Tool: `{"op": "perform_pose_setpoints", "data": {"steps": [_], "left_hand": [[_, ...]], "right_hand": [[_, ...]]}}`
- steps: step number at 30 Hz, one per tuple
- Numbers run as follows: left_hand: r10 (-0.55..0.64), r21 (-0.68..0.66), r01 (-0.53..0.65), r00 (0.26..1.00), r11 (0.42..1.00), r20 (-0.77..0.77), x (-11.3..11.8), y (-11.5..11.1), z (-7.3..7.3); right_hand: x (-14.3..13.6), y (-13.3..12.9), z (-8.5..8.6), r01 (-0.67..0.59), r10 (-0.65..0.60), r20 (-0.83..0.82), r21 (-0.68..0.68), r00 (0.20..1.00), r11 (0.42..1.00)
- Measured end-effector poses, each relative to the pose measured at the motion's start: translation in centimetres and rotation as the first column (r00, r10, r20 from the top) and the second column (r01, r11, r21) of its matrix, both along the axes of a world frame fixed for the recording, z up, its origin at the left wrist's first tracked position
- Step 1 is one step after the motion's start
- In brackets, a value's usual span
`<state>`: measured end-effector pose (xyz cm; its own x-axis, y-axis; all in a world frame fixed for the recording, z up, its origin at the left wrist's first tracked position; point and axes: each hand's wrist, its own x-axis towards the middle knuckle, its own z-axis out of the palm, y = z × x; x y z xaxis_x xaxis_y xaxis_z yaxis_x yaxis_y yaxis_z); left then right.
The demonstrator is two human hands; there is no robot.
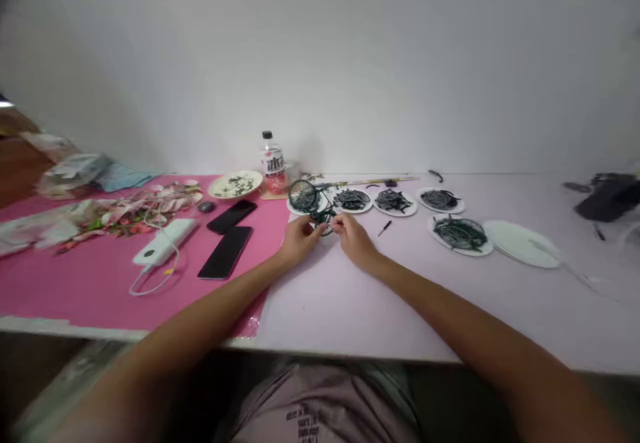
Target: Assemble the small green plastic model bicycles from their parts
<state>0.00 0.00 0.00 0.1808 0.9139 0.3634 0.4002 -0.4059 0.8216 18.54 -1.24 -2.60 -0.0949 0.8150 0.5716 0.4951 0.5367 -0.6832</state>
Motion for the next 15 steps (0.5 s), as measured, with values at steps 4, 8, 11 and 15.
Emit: {"op": "perform_pose_setpoints", "data": {"steps": [4, 8, 11, 15], "left_hand": [[-0.016, 0.008, 0.016, 1.0, 1.0, -0.009, -0.34, -0.11, -0.17], [-0.014, 0.023, 0.014, 1.0, 1.0, -0.005, -0.5, -0.1, -0.19], [-0.016, 0.019, 0.016, 1.0, 1.0, 0.002, -0.47, -0.06, -0.24], [-0.025, 0.018, 0.025, 1.0, 1.0, 0.006, -0.41, -0.04, -0.36]], "right_hand": [[-0.32, -0.11, 0.25, -0.018, 0.018, 0.015, -0.012, 1.0, 1.0], [-0.44, -0.34, 0.69, -0.039, 0.041, 0.039, -0.057, 0.998, 0.998], [-0.37, -0.43, 0.78, -0.035, 0.039, 0.041, -0.093, 0.998, 0.995], [-0.28, -0.33, 0.6, -0.018, 0.023, 0.044, -0.111, 0.999, 0.994]]}}
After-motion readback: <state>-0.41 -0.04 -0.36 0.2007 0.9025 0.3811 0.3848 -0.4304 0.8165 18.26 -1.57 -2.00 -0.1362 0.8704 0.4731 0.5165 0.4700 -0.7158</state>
